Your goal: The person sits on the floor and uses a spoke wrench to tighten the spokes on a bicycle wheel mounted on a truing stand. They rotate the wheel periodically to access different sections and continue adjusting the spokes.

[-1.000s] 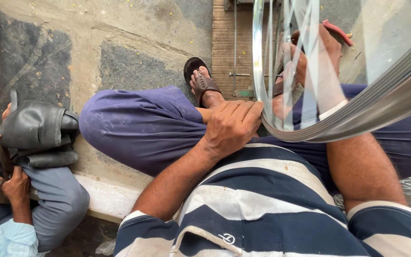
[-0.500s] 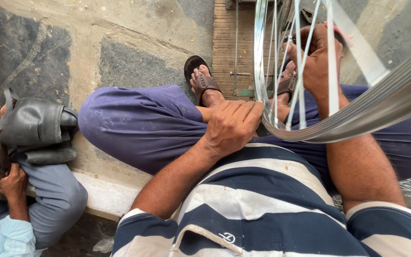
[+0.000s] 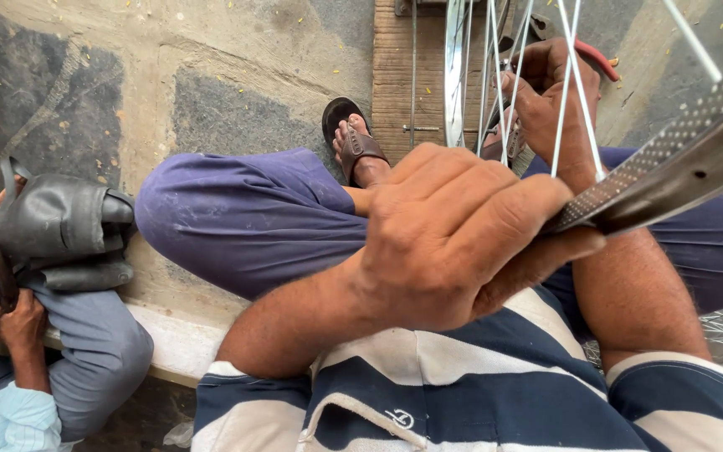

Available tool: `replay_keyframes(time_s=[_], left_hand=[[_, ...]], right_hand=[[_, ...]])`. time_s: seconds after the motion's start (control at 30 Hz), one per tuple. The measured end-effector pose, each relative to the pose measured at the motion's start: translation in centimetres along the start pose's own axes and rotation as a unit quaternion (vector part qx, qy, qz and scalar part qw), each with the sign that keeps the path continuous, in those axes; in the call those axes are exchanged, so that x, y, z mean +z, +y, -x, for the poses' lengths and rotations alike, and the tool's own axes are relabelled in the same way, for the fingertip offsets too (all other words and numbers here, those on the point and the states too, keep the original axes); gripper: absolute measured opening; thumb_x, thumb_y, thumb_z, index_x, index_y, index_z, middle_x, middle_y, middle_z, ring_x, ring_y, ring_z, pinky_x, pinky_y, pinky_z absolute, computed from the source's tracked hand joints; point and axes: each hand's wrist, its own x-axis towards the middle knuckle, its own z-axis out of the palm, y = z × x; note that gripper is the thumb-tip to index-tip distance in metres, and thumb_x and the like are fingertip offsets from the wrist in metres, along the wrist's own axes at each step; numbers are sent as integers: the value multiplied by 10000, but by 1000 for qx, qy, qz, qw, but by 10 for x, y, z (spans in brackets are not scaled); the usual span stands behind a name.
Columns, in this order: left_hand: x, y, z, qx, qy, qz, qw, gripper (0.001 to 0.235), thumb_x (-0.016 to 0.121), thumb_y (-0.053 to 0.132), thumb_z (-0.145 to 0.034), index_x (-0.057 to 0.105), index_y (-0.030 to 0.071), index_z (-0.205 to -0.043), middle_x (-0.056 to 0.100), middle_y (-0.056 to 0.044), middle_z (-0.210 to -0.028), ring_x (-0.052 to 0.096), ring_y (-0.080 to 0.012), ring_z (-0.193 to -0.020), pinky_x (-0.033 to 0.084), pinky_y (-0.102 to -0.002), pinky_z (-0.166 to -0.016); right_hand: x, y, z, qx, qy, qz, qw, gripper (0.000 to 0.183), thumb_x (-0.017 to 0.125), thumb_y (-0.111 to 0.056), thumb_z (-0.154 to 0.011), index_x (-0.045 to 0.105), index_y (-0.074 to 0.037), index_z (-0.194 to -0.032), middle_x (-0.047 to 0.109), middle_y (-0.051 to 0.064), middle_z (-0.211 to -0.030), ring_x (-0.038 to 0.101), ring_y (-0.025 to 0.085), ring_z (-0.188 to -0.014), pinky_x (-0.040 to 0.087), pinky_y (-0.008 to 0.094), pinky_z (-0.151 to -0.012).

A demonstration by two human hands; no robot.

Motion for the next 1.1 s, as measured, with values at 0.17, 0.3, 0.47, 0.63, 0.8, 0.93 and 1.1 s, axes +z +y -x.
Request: replay_keyframes(time_s=[0.17,0.3,0.47,0.63,0.8,0.93,1.1], left_hand=[[28,-47,45,17,-53,-25,998,245,714,197,-919,623,58,-1099,645,-72,-932,643,-253,-892,520,-415,-818],[45,-77,84,-159,-141,-185,960,289,739,138,-890,665,39,-1151,660,-87,-928,654,-280,-909,506,-432,-789],[49,-78,96,-115,-112,-170,972,299,722,159,-883,651,26,-1142,673,-91,-941,664,-267,-900,524,-404,-790],[48,-75,92,-93,-126,-174,972,283,743,164,-909,652,26,-1138,684,-84,-925,682,-251,-876,523,-397,-765],[45,-73,90,-79,-120,-169,975,296,739,159,-908,659,27,-1160,701,-86,-968,691,-243,-886,534,-391,-775],[44,-71,89,-87,-126,-162,975,308,755,166,-906,669,18,-1161,691,-85,-937,690,-247,-878,535,-394,-773],[44,-69,86,-88,-126,-153,976,395,815,197,-823,660,16,-1138,699,-89,-963,694,-254,-907,535,-398,-786]], right_hand=[[-8,-3,8,116,13,-11,993,249,806,-90,-1002,622,15,-1133,681,71,-966,683,155,-826,580,309,-688],[-11,5,14,102,17,-49,993,258,772,-60,-1049,595,23,-1217,660,75,-1061,671,162,-920,584,312,-758],[-16,31,13,69,-91,72,991,168,723,-57,-1052,649,24,-1179,712,85,-1056,716,168,-931,608,306,-773],[-24,47,17,245,-161,84,952,225,642,-33,-960,731,53,-1148,717,189,-931,692,248,-811,557,381,-689],[-21,38,18,279,-201,-33,939,282,740,-144,-937,720,20,-1166,762,126,-1004,741,191,-905,612,307,-835],[-15,31,17,358,-201,-16,912,300,740,-114,-889,725,44,-1144,756,174,-995,725,253,-862,597,380,-798],[-13,29,15,342,-215,25,914,315,707,-236,-950,703,-3,-1161,762,144,-1012,744,226,-924,593,371,-867]])
